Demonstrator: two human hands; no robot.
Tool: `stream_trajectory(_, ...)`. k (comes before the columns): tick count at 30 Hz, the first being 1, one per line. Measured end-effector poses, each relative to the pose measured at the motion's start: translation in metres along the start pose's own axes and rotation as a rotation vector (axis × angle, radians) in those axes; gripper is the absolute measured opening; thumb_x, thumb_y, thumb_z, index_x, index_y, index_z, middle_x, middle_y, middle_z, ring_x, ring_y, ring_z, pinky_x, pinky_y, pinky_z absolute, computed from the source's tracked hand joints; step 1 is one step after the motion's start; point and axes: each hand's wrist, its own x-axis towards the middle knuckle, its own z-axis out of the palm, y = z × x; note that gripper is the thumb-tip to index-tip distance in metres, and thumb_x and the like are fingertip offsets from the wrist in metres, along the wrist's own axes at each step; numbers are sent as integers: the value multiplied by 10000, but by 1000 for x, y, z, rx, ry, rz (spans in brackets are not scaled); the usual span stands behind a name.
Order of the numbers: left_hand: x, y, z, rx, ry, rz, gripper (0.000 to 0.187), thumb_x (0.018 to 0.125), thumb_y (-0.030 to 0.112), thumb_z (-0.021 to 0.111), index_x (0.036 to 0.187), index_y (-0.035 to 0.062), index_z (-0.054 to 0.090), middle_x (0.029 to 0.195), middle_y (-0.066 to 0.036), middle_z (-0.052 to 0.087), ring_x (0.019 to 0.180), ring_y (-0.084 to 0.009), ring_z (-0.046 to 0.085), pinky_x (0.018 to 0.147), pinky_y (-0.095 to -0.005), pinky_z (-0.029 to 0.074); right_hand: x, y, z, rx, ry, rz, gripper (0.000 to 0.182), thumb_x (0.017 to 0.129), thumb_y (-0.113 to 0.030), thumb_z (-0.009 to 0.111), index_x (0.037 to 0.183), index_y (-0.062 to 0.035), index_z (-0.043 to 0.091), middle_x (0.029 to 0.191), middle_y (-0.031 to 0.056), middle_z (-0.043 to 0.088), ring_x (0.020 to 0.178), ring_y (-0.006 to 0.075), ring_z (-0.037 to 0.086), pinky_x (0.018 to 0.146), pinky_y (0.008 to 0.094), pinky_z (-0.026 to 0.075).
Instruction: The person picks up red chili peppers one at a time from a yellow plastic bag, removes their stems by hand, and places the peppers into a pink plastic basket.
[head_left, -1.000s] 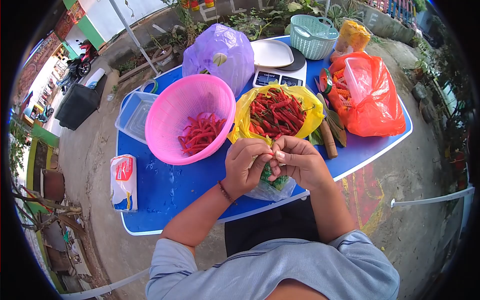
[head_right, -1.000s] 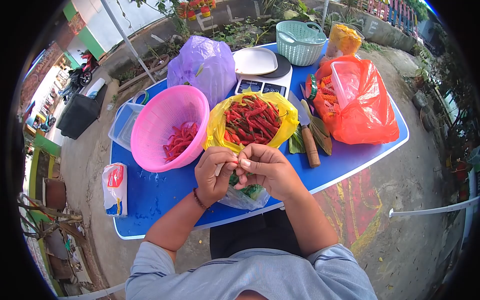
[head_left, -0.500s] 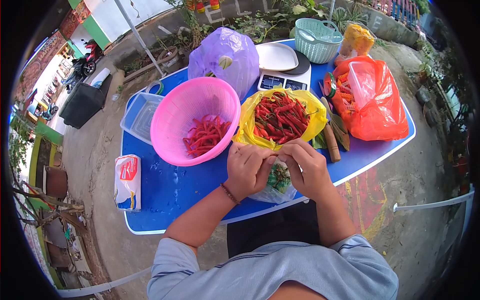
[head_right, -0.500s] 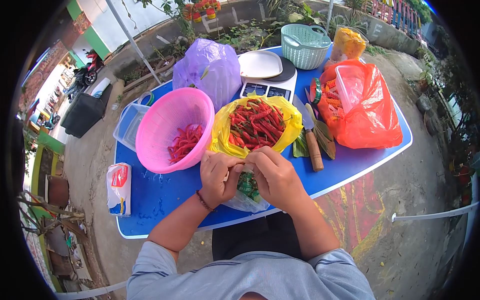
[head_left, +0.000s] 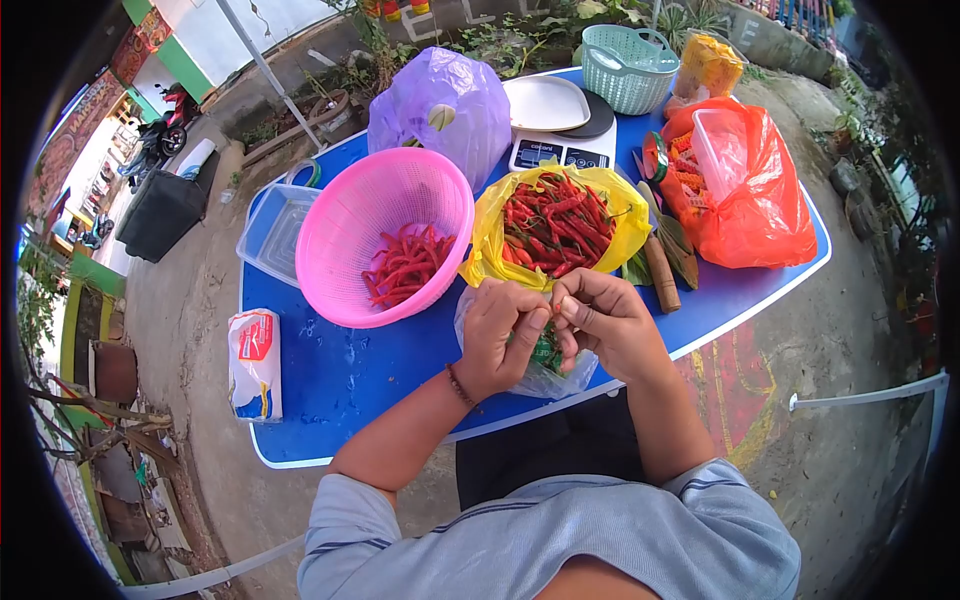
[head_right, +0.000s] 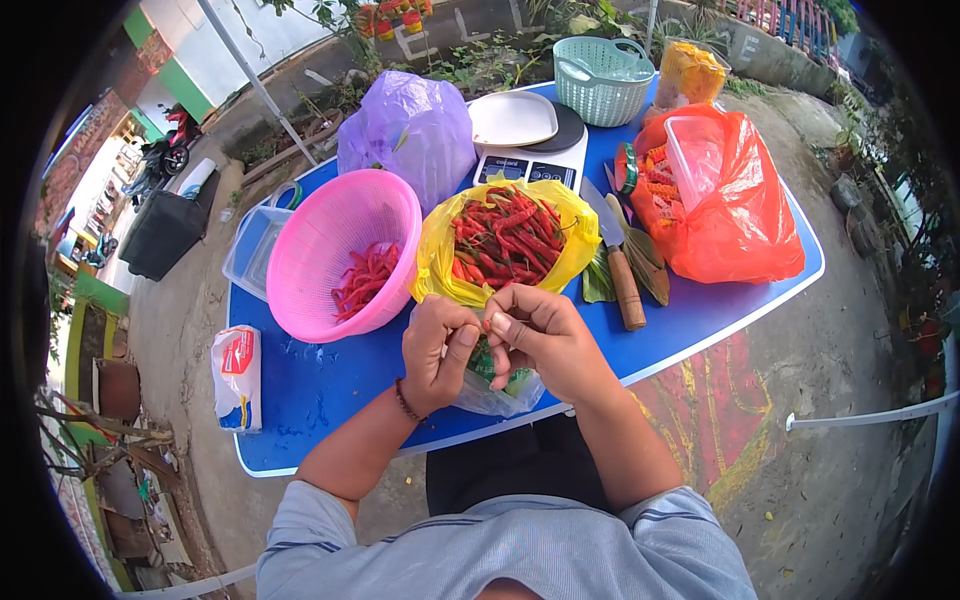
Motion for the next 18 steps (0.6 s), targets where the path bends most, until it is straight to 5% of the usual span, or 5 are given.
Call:
stream_trajectory(2, -1, 0, 0, -47, 0, -57, 73, 986, 127, 635, 956, 61, 641, 818, -51, 614, 715, -211, 529, 695, -342, 419, 1, -1, -4, 85, -36, 18, 127, 1056, -102, 588, 1038, 22, 602, 834, 38, 627, 741, 108, 685, 635, 282, 622)
stream_trajectory(8, -8, -6, 5, 4, 70, -102, 50, 948, 123, 696, 992, 99, 697, 826, -5, 669, 730, -189, 576, 723, -343, 408, -6, -9, -1, -593, 153, -75, 82, 982, -11, 642, 1009, 56, 682, 907, 88, 724, 850, 200, 748, 730, 324, 620)
stream_trajectory(11, -4, -8, 5, 141, 58, 41, 188, 921, 158, 762, 1090, 106, 699, 823, 28, 698, 728, -151, 598, 755, -343, 404, -3, -10, -5, -1168, 121, -464, 152, 899, 54, 666, 1044, 54, 713, 956, 115, 752, 913, 252, 753, 818, 371, 607)
stream_trajectory(18, -7, -10, 0, 374, 13, 161, 487, 872, 249, 831, 1299, 100, 649, 886, 110, 759, 781, -85, 632, 871, -379, 345, -6, -18, 6, -843, 184, -475, 230, 846, 67, 689, 1068, 20, 723, 935, 138, 731, 881, 274, 741, 786, 343, 579)
